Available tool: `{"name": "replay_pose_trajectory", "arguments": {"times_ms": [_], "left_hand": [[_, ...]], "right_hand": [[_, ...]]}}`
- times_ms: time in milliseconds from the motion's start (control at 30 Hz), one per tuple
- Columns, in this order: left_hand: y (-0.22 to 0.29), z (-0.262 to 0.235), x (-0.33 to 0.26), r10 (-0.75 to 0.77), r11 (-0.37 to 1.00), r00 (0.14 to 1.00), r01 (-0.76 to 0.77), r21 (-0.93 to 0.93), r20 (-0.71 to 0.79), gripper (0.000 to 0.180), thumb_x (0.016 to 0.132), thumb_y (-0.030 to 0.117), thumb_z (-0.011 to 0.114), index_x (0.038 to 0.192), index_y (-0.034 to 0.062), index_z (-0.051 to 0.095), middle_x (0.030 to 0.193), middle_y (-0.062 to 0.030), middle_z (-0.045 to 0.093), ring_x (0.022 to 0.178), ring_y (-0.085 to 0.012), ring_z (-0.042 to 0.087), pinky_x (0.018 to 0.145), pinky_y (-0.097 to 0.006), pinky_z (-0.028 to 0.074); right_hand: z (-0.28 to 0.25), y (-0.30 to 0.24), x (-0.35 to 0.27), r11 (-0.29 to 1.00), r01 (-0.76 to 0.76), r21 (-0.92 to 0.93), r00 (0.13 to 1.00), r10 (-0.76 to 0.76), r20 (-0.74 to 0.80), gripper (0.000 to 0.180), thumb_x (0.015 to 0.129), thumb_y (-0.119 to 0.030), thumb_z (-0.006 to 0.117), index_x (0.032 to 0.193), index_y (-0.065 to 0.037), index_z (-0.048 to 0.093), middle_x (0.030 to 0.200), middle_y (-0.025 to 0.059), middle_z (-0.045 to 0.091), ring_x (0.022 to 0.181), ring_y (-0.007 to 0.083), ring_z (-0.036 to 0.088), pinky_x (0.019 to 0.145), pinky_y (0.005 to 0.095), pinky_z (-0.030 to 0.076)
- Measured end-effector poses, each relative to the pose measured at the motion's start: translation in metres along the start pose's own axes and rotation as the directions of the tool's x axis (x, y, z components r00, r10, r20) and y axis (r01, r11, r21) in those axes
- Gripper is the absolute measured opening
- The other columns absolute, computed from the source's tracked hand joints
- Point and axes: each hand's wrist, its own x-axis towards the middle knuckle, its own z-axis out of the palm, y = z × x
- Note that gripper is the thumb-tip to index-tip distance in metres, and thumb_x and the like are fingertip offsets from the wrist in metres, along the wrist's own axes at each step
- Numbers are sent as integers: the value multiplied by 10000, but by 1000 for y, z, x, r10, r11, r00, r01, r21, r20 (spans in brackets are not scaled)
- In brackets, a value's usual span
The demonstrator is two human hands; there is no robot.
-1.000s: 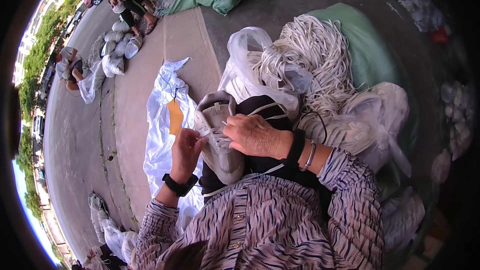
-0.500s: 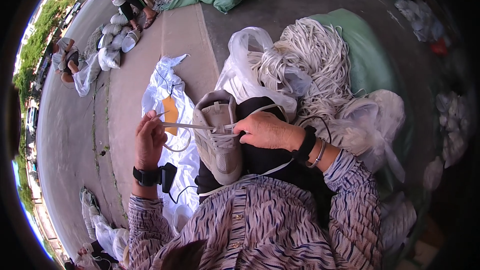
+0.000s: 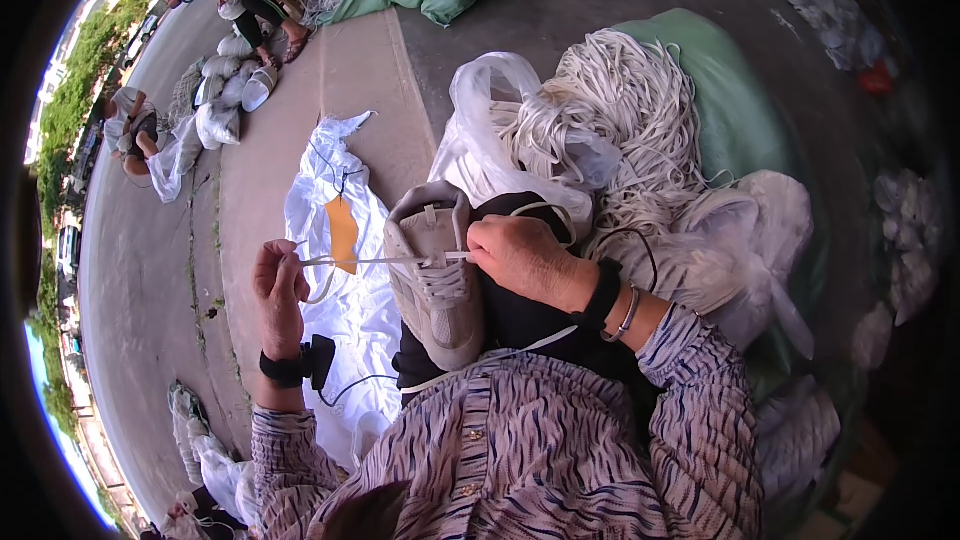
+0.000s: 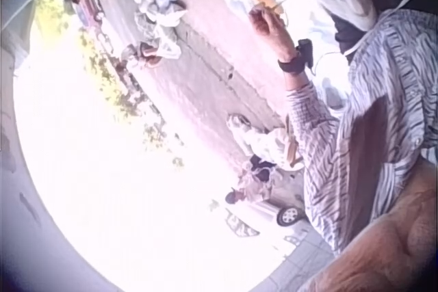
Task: The recorder is lacing a white sneaker while sitting in an open workspace.
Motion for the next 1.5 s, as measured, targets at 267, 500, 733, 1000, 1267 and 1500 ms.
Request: {"name": "replay_pose_trajectory", "arguments": {"times_ms": [267,500,733,1000,1267,1500], "left_hand": [[-68,-35,-18,66,833,996,-90,546,63,56,856,-12,511,909,-5,526,722,-35,518,618,-92,467,570,-243,402],[-56,-1,-25,309,861,951,-281,424,4,84,874,-12,550,946,-4,593,829,-79,595,697,-118,556,633,-236,441],[-7,68,-27,387,302,728,-680,668,566,222,725,138,712,921,99,618,811,-45,586,696,-203,605,542,-309,497],[-8,75,-28,20,574,845,-447,687,534,149,830,155,585,774,17,581,678,-103,591,606,-274,604,558,-357,483],[-21,52,-35,132,850,946,-262,456,296,237,910,-14,466,1128,34,547,865,-75,648,706,-123,579,653,-264,471],[-30,50,-40,59,998,984,-57,-17,167,274,946,72,468,1199,-33,451,932,-134,655,824,-155,628,756,-271,497]], "right_hand": [[-41,45,-37,868,-377,323,926,364,103,92,773,-80,658,788,10,650,630,41,614,599,67,575,553,234,446],[-51,55,-27,958,-287,2,951,286,-115,220,829,-45,479,1006,-26,609,793,179,647,754,326,636,660,381,489],[1,1,17,946,-115,303,985,148,-90,168,881,-15,489,1049,-18,493,791,123,656,657,185,634,597,295,497],[14,-4,1,924,-261,278,948,191,256,90,839,-66,554,862,8,600,642,74,631,421,131,566,406,263,436],[8,-8,15,830,-446,335,886,357,297,114,844,-69,549,801,29,589,629,71,624,420,114,561,382,244,416],[20,-4,21,1000,-22,-11,987,24,158,118,826,-87,555,774,18,544,615,138,594,500,259,600,454,346,462]]}}
